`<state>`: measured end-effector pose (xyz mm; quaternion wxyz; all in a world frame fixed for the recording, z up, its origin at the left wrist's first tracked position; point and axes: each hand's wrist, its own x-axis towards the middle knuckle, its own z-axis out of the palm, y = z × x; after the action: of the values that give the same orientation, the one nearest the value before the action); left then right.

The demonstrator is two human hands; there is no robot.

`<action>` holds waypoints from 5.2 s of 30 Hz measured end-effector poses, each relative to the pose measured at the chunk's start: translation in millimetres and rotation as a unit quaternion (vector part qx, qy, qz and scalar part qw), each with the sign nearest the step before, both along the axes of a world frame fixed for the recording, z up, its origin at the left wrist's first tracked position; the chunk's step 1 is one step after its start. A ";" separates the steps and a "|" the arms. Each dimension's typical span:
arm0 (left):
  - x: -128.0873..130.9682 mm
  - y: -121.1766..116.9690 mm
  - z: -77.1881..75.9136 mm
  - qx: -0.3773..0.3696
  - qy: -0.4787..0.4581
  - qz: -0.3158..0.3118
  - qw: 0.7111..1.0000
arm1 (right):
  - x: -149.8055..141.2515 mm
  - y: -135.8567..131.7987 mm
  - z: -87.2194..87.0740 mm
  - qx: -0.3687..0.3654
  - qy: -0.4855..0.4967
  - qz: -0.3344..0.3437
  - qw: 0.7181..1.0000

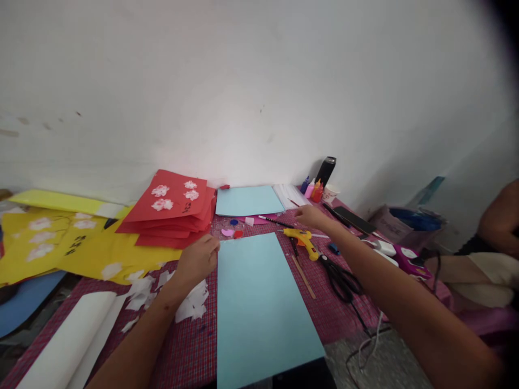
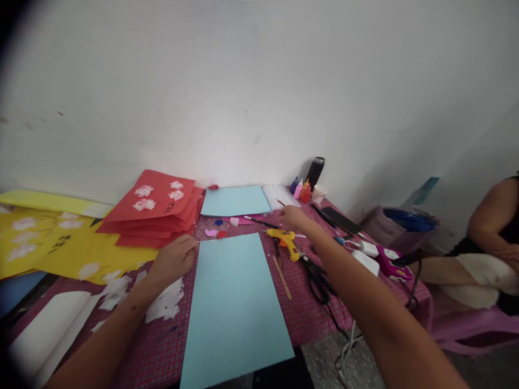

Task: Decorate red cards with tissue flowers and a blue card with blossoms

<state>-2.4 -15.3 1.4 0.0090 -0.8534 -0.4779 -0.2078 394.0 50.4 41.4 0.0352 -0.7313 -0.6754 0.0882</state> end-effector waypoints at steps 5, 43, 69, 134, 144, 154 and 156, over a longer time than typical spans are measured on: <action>-4.1 3.6 -3.0 -0.004 0.006 -0.005 1.000 | -29.7 10.6 -5.1 -0.018 0.007 0.019 1.000; 0.7 -1.1 -14.1 -0.039 -0.002 -0.023 0.999 | -29.3 -107.8 0.3 -0.103 0.098 0.030 0.989; 12.0 -11.2 -1.2 0.011 -0.211 -0.027 0.977 | -128.7 -75.5 -28.2 -0.195 0.706 0.119 0.670; 37.8 -24.9 1.2 -0.377 -0.341 -0.074 0.858 | -160.3 -90.8 -58.1 -0.022 0.721 0.148 0.677; 43.4 -33.7 6.6 -0.332 -0.234 -0.082 0.910 | -167.8 -97.2 -52.0 0.025 0.667 0.101 0.738; 46.8 -37.0 12.5 -0.183 -0.178 -0.085 0.963 | -177.4 -104.1 -49.2 0.067 0.683 0.065 0.724; 47.1 -37.8 11.9 -0.148 -0.164 -0.082 0.972 | -178.7 -104.6 -48.4 0.068 0.682 0.063 0.725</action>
<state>44.6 -53.1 13.2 -0.2128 -0.8359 -0.4268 -0.2719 215.3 -54.3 -7.0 0.5310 -0.4251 -0.5178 0.5189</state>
